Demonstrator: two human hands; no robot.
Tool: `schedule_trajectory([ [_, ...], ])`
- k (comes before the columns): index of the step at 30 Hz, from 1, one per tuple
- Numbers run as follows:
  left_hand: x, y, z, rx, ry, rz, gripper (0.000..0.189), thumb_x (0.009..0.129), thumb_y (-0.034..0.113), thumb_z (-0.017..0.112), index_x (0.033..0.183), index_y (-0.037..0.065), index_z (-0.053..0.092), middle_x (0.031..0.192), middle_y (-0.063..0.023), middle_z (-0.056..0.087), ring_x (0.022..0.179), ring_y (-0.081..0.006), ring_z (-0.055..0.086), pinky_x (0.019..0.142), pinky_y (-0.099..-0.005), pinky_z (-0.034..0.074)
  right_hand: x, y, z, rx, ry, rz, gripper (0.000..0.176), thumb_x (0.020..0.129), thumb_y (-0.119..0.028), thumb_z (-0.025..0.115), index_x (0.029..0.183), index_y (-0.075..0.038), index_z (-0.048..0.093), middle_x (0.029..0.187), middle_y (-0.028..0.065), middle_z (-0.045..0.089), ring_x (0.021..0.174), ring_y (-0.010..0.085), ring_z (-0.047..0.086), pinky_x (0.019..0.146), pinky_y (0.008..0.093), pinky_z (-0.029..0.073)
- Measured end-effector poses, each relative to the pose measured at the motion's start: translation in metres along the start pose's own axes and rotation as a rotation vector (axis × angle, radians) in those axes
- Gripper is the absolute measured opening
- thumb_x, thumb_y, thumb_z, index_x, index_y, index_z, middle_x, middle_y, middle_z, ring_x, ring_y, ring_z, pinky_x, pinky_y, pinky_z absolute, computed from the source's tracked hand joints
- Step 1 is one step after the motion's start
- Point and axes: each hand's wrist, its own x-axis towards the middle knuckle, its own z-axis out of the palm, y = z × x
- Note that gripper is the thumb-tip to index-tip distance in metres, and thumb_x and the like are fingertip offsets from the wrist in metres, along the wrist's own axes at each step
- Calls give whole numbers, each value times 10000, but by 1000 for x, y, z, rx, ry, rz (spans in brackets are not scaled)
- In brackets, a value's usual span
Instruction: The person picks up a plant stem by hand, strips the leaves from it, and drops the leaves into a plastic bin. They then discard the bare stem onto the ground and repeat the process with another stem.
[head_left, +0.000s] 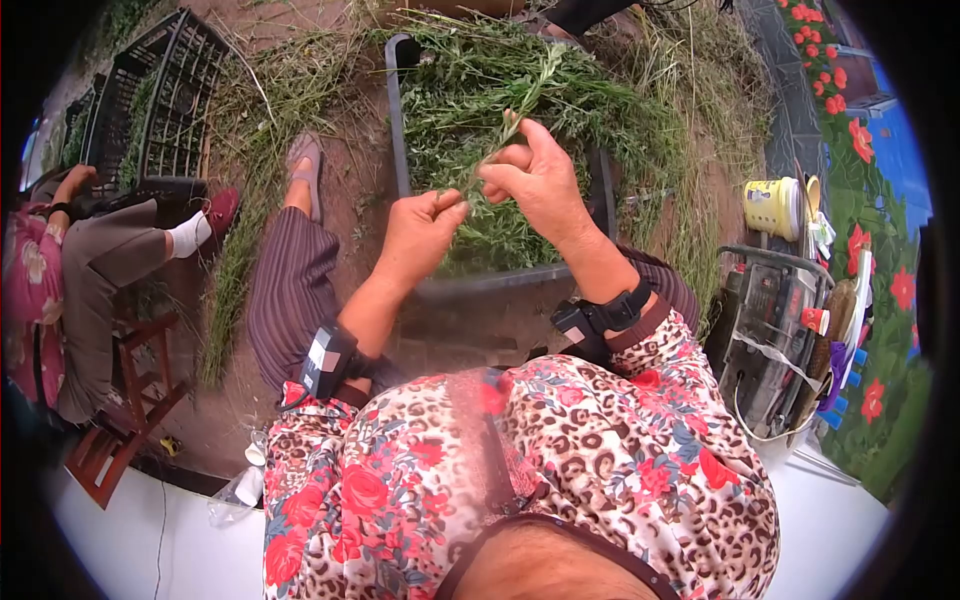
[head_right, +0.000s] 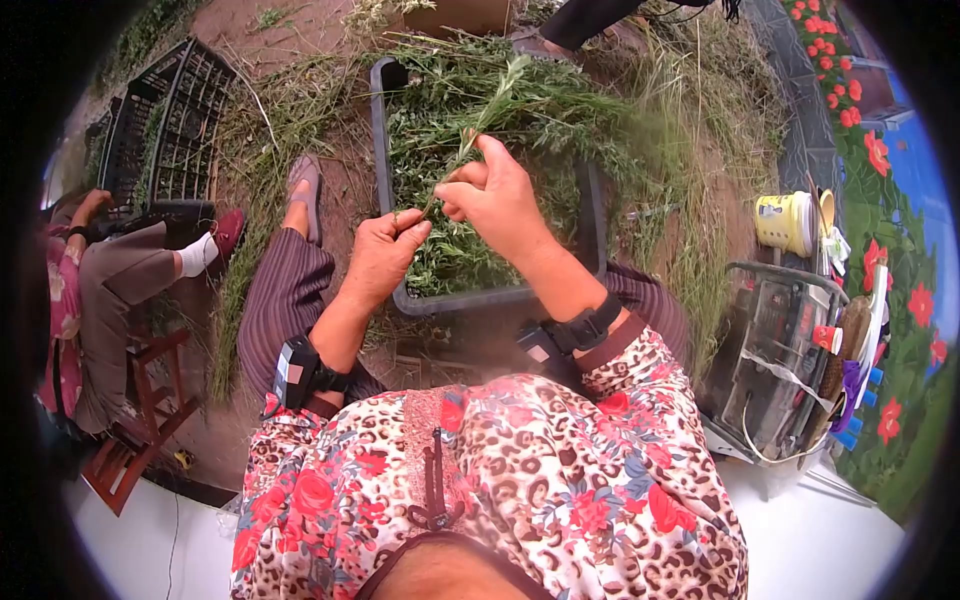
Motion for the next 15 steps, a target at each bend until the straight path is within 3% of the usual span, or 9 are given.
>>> schedule_trajectory([
  [6, -1, 5, -3, 94, -27, 23, 197, 800, 109, 635, 884, -69, 622, 637, 21, 545, 623, -28, 444, 537, -218, 394, 1, 0, -1, -42, -24, -22, 579, 775, 21, 566, 1294, 60, 315, 777, 98, 625, 649, 140, 608, 585, 263, 526],
  [9, -2, 6, -2, 27, -31, 27, 219, 795, 110, 636, 915, -72, 617, 710, 7, 581, 652, -37, 487, 547, -227, 419, 1, -1, -2, -27, -27, -9, 554, 786, 25, 539, 1294, 63, 320, 790, 107, 631, 656, 142, 614, 586, 263, 529],
  [12, -2, 8, -8, -85, -175, -130, 224, 805, 51, 616, 1009, -36, 587, 773, 22, 562, 604, -30, 460, 513, -187, 380, 2, 0, -4, -19, -31, -9, 541, 794, 25, 521, 1295, 64, 319, 807, 115, 636, 663, 147, 620, 586, 263, 532],
  [15, -2, 19, -9, -281, -240, -283, 242, 813, 53, 609, 1038, -21, 559, 737, 11, 545, 533, -31, 428, 437, -181, 332, 2, 1, -8, -43, -26, -24, 528, 795, 26, 517, 1290, 56, 336, 806, 108, 640, 652, 143, 616, 582, 255, 525],
])
